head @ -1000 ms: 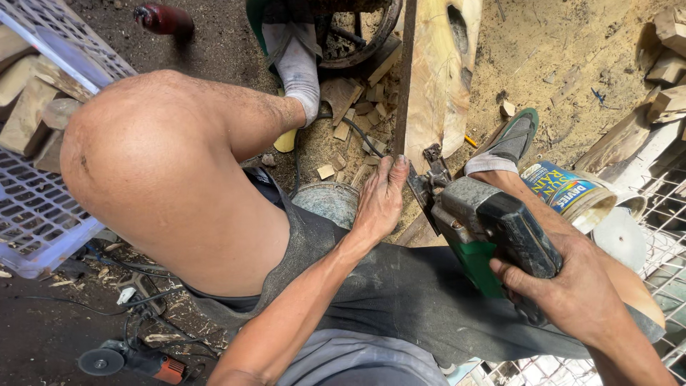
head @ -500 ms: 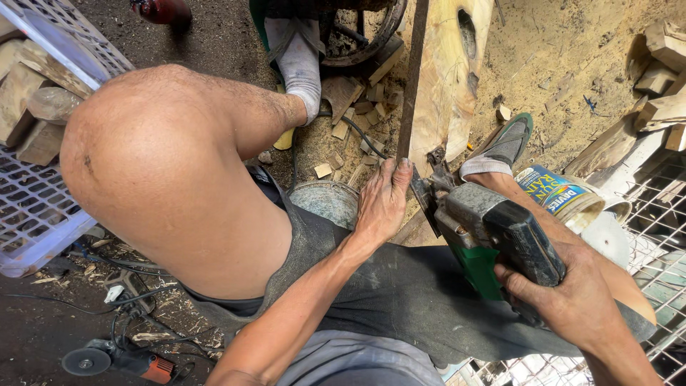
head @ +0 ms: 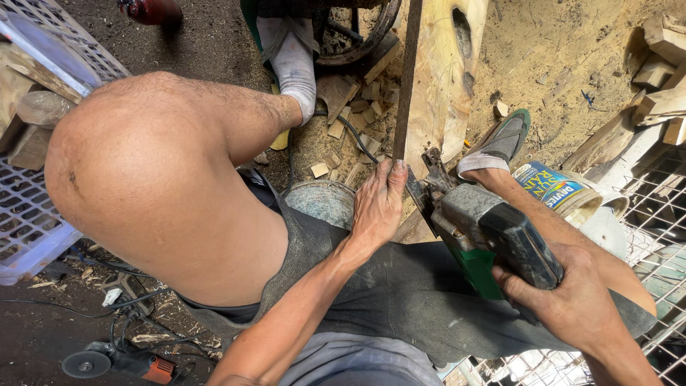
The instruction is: The person traces a curved shape onto a wooden plank using a yellow template and a pencil, then uses a jigsaw to cut along the marked line. The cut piece is removed and set aside.
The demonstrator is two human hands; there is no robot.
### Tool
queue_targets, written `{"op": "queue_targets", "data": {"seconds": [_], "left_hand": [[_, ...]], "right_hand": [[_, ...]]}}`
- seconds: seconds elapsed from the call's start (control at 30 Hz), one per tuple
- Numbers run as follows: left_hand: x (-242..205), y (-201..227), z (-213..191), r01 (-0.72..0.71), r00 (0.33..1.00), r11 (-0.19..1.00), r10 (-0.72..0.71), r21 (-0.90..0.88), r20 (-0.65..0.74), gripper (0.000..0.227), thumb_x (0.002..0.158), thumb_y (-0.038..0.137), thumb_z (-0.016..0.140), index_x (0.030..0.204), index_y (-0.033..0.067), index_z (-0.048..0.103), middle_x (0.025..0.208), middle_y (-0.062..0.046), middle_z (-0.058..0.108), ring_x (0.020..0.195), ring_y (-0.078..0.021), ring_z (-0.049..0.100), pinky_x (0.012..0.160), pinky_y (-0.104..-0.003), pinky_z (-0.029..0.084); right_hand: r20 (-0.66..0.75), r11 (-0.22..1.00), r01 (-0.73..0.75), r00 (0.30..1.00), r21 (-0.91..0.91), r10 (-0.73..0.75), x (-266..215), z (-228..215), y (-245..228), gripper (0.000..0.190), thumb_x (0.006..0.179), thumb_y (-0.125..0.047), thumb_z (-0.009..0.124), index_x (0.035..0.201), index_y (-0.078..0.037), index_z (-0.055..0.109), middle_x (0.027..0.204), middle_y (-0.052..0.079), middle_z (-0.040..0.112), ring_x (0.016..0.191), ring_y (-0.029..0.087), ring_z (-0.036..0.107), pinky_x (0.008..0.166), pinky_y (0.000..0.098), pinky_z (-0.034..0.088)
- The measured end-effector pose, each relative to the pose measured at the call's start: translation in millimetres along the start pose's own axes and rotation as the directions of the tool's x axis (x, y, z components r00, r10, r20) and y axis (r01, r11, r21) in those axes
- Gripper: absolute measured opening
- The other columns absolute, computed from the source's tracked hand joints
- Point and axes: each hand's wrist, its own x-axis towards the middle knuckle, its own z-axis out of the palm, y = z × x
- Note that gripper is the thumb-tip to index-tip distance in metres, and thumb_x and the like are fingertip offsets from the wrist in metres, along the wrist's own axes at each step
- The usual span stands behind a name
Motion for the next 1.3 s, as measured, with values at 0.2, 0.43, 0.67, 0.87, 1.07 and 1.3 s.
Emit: {"op": "queue_targets", "data": {"seconds": [0.2,0.43,0.67,0.87,1.07,1.3], "left_hand": [[0,-2,0,-0.065,0.997,0.998,0.066,0.010,-0.030,0.069,0.106,0.061,0.018,0.101,0.0038,0.055,0.080,-0.015,0.054,0.078,-0.0316,0.060,0.076,-0.048,0.049],[2,-3,4,-0.029,0.999,0.999,0.030,0.016,-0.028,0.066,0.106,0.060,0.019,0.100,0.0056,0.055,0.069,-0.013,0.052,0.071,-0.0304,0.060,0.073,-0.048,0.049],[3,-1,5,-0.040,0.998,0.999,0.041,0.016,-0.041,0.066,0.107,0.060,0.018,0.099,0.0059,0.055,0.068,-0.011,0.051,0.067,-0.0293,0.060,0.070,-0.048,0.050],[4,-1,5,-0.039,0.998,0.999,0.040,0.008,-0.038,0.068,0.105,0.061,0.016,0.101,0.0065,0.055,0.066,-0.011,0.050,0.065,-0.0291,0.059,0.068,-0.048,0.050],[5,3,3,-0.053,0.997,0.998,0.054,0.018,-0.048,0.071,0.106,0.062,0.014,0.102,0.0047,0.055,0.068,-0.013,0.051,0.067,-0.0316,0.060,0.070,-0.049,0.050],[3,1,4,0.039,0.999,0.999,-0.039,0.034,-0.015,0.072,0.103,0.060,0.014,0.104,0.0016,0.057,0.069,-0.022,0.057,0.070,-0.0396,0.061,0.074,-0.053,0.047]], "right_hand": [[0.005,1.000,0.003,1.000,-0.010,-0.003,0,-1,-2,0.023,0.074,-0.017,0.085,0.090,-0.001,0.080,0.065,0.007,0.073,0.055,0.013,0.063,0.051,0.0315,0.053],[0.057,0.999,-0.027,0.998,-0.017,0.028,2,-3,0,0.024,0.077,-0.012,0.084,0.098,-0.002,0.077,0.068,0.010,0.073,0.057,0.015,0.061,0.050,0.0333,0.053],[0.013,1.000,-0.012,1.000,-0.020,0.013,1,-3,-6,0.022,0.072,-0.014,0.084,0.089,-0.001,0.080,0.067,0.007,0.072,0.055,0.013,0.065,0.053,0.0308,0.053],[0.012,1.000,-0.016,1.000,0.017,0.016,0,-1,-13,0.024,0.073,-0.016,0.085,0.091,-0.001,0.079,0.062,0.006,0.074,0.055,0.011,0.061,0.051,0.0304,0.051],[0.016,1.000,-0.015,1.000,0.022,0.015,-1,3,-12,0.025,0.075,-0.017,0.084,0.094,-0.002,0.079,0.062,0.006,0.071,0.054,0.011,0.058,0.050,0.0307,0.049],[-0.003,0.999,0.039,0.999,0.030,-0.039,-2,6,-18,0.026,0.075,-0.021,0.084,0.087,0.000,0.075,0.059,0.005,0.068,0.055,0.011,0.057,0.053,0.0313,0.050]]}}
